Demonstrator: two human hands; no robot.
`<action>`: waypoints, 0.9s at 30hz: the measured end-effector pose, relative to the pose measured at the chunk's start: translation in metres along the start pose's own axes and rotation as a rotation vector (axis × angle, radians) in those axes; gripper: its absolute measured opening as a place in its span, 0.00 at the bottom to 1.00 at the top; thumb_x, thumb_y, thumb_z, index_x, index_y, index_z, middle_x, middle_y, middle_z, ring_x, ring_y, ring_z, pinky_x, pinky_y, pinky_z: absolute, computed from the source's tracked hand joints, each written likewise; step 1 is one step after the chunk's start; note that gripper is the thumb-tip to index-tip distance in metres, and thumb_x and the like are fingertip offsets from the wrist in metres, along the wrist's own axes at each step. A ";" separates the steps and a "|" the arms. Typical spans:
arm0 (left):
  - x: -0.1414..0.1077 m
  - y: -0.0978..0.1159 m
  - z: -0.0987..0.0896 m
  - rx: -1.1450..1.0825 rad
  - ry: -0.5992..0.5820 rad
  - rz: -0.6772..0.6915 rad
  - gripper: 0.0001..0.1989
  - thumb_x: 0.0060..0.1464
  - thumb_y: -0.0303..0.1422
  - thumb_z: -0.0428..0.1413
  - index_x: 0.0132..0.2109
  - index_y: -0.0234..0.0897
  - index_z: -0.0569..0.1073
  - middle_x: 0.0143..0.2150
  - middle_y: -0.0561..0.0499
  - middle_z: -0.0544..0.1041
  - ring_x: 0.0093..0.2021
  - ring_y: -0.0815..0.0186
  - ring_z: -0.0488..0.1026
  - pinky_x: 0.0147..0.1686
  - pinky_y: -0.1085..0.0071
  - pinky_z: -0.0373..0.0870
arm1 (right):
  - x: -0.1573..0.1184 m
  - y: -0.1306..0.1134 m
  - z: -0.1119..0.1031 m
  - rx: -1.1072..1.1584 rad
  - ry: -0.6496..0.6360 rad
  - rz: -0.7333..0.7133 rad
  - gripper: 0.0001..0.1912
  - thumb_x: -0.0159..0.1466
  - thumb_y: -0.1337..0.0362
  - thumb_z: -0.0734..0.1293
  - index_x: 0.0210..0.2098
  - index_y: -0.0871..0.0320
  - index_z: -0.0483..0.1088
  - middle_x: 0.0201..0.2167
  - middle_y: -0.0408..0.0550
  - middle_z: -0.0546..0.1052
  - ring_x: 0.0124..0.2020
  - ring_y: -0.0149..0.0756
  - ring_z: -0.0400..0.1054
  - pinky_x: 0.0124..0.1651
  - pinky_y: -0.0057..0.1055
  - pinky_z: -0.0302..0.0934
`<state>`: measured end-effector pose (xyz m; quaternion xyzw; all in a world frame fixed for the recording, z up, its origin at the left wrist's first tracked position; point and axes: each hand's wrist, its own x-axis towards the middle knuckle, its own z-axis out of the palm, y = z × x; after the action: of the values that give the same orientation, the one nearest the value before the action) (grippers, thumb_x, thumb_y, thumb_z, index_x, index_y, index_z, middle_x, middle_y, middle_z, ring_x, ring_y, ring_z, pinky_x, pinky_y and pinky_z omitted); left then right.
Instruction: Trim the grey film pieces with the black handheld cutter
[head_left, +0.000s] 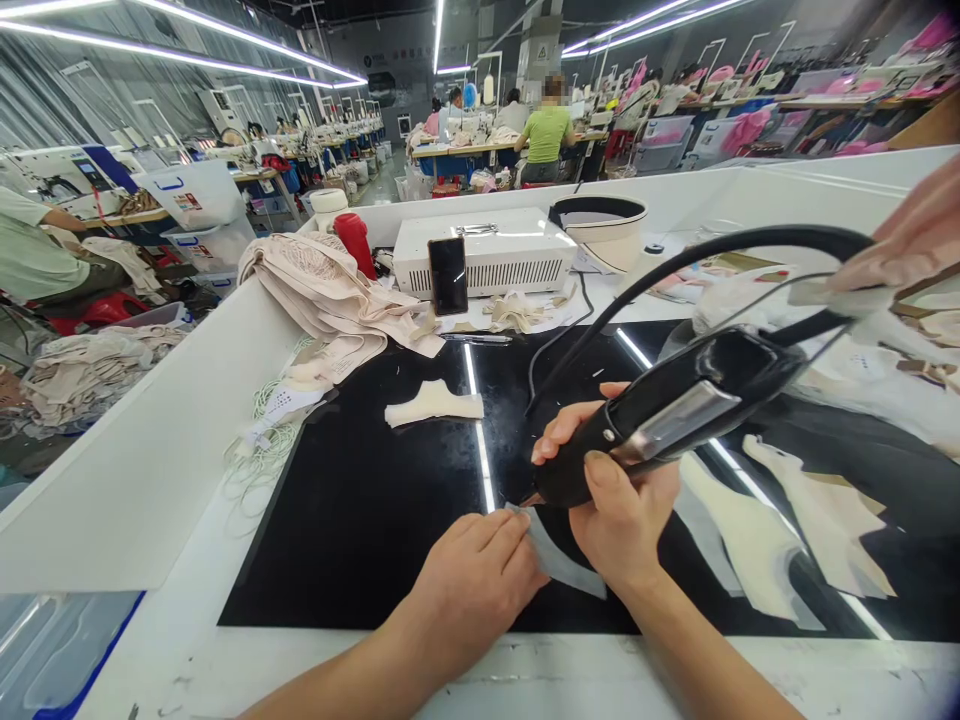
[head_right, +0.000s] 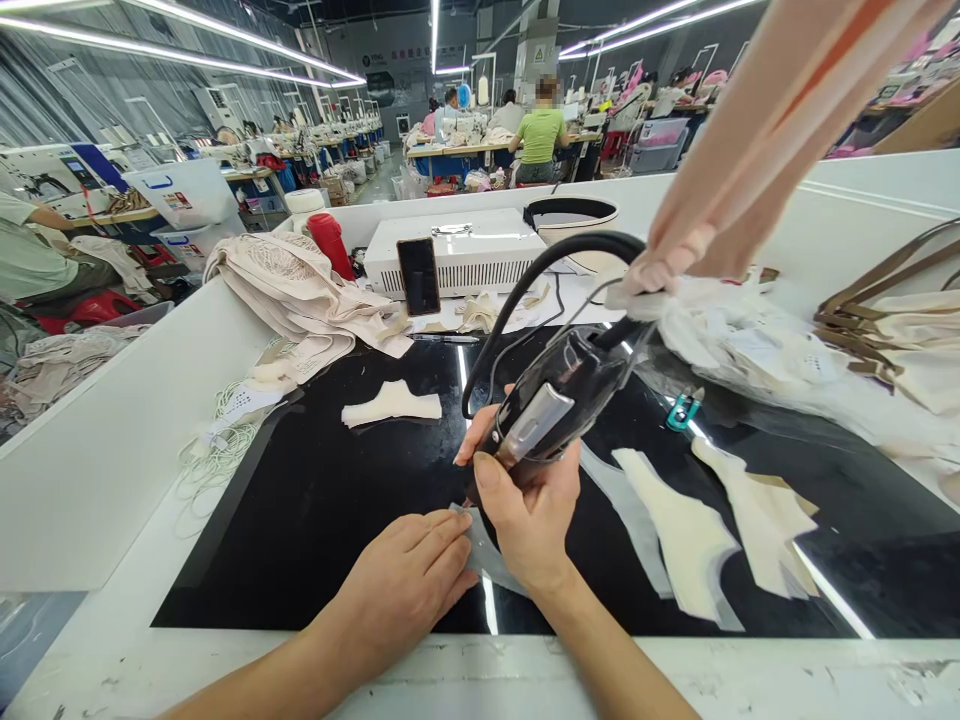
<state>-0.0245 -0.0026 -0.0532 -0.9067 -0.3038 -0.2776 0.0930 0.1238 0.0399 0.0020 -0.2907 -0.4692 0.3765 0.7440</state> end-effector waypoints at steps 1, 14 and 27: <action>0.000 0.000 0.000 -0.002 -0.001 -0.002 0.14 0.74 0.35 0.49 0.43 0.31 0.75 0.48 0.46 0.83 0.47 0.61 0.81 0.42 0.65 0.79 | 0.000 0.000 0.000 -0.001 0.000 -0.004 0.21 0.65 0.57 0.74 0.54 0.49 0.64 0.33 0.40 0.75 0.29 0.34 0.70 0.33 0.36 0.67; 0.001 0.000 0.001 -0.001 -0.009 -0.003 0.16 0.75 0.35 0.47 0.44 0.31 0.75 0.48 0.46 0.83 0.48 0.61 0.81 0.42 0.65 0.78 | 0.000 0.003 0.004 0.066 -0.016 -0.008 0.22 0.65 0.58 0.74 0.56 0.48 0.66 0.34 0.39 0.76 0.29 0.33 0.70 0.34 0.35 0.68; 0.000 -0.002 -0.002 -0.055 -0.071 -0.007 0.15 0.75 0.38 0.47 0.48 0.32 0.75 0.48 0.44 0.82 0.49 0.60 0.80 0.42 0.64 0.79 | 0.006 -0.007 0.002 0.017 -0.084 0.018 0.19 0.64 0.60 0.75 0.50 0.47 0.65 0.37 0.40 0.78 0.33 0.34 0.73 0.33 0.33 0.70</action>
<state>-0.0268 -0.0019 -0.0514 -0.9171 -0.3021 -0.2539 0.0563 0.1253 0.0415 0.0114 -0.2725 -0.4943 0.3990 0.7227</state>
